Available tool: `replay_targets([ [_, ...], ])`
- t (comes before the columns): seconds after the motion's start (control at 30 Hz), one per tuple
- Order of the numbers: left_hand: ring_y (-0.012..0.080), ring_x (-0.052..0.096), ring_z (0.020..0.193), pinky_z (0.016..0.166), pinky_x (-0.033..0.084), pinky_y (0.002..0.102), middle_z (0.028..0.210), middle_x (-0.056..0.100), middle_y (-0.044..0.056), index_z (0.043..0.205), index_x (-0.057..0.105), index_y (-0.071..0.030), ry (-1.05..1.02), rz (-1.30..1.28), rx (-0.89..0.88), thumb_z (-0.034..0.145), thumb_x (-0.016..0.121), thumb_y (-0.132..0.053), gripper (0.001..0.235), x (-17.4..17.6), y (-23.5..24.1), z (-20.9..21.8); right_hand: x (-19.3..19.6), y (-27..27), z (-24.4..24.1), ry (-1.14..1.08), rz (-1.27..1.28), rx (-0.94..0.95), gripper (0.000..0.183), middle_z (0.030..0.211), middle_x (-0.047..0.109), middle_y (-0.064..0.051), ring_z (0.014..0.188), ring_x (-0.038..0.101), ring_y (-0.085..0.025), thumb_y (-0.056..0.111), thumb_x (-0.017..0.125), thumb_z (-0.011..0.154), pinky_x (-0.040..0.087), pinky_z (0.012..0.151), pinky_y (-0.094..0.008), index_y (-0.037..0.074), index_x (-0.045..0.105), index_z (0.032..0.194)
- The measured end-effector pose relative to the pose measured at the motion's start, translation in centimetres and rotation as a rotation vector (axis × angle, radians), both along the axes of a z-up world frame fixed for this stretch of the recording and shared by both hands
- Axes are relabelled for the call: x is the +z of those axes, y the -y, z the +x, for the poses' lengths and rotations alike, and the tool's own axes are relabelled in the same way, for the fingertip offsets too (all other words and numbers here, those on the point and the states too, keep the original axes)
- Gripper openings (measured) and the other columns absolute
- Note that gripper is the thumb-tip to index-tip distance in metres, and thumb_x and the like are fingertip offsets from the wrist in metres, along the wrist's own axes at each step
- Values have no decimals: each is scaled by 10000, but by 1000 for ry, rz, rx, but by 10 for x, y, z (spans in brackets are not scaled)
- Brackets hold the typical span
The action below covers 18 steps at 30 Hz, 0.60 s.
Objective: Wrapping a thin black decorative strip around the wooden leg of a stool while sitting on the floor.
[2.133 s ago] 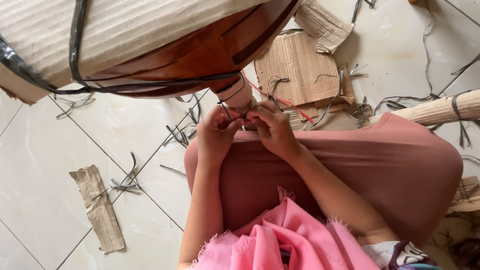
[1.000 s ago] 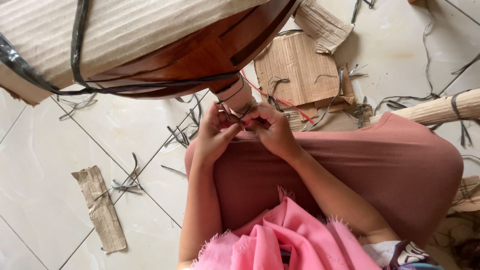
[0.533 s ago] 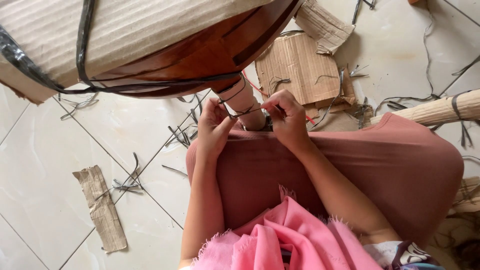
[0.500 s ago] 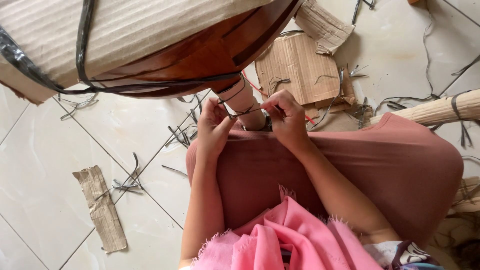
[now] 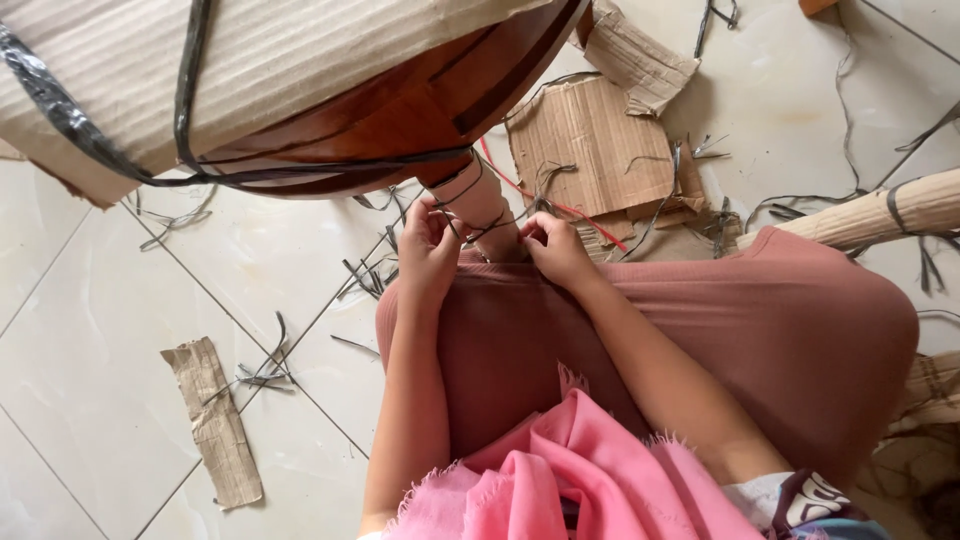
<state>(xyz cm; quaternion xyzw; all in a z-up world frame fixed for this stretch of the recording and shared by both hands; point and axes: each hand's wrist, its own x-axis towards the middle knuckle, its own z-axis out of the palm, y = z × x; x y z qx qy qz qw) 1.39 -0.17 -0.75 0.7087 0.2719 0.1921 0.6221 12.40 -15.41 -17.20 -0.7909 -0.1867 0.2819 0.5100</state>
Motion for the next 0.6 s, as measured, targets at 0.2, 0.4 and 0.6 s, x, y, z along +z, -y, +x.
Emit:
replay_targets([
  [0.2, 152, 634, 824, 743, 546, 293, 807, 656, 76, 1138, 588, -101, 2, 58, 20, 895, 649, -56, 254, -7, 0, -1, 12, 3, -2, -31, -125, 42, 187, 885, 778, -49, 911, 742, -265, 113, 694, 870, 574, 796, -393, 201, 763, 1021],
  [0.4, 339, 651, 1132, 945, 559, 445, 1128, 608, 207, 1263, 478, -35, -109, 210, 33, 720, 748, -95, 609, -7, 11, 8, 12, 5, -12, 2, -198, 197, 189, 987, 793, -104, 1051, 732, -329, 193, 722, 857, 569, 915, -453, 162, 765, 1038],
  [0.6, 396, 679, 1155, 1014, 572, 509, 1157, 699, 200, 1182, 584, -27, -308, 123, 18, 735, 839, -299, 583, -27, 28, 33, -14, 3, -9, 74, -222, 255, 198, 1016, 786, -140, 1091, 709, -373, 197, 752, 842, 561, 944, -500, 132, 763, 1028],
])
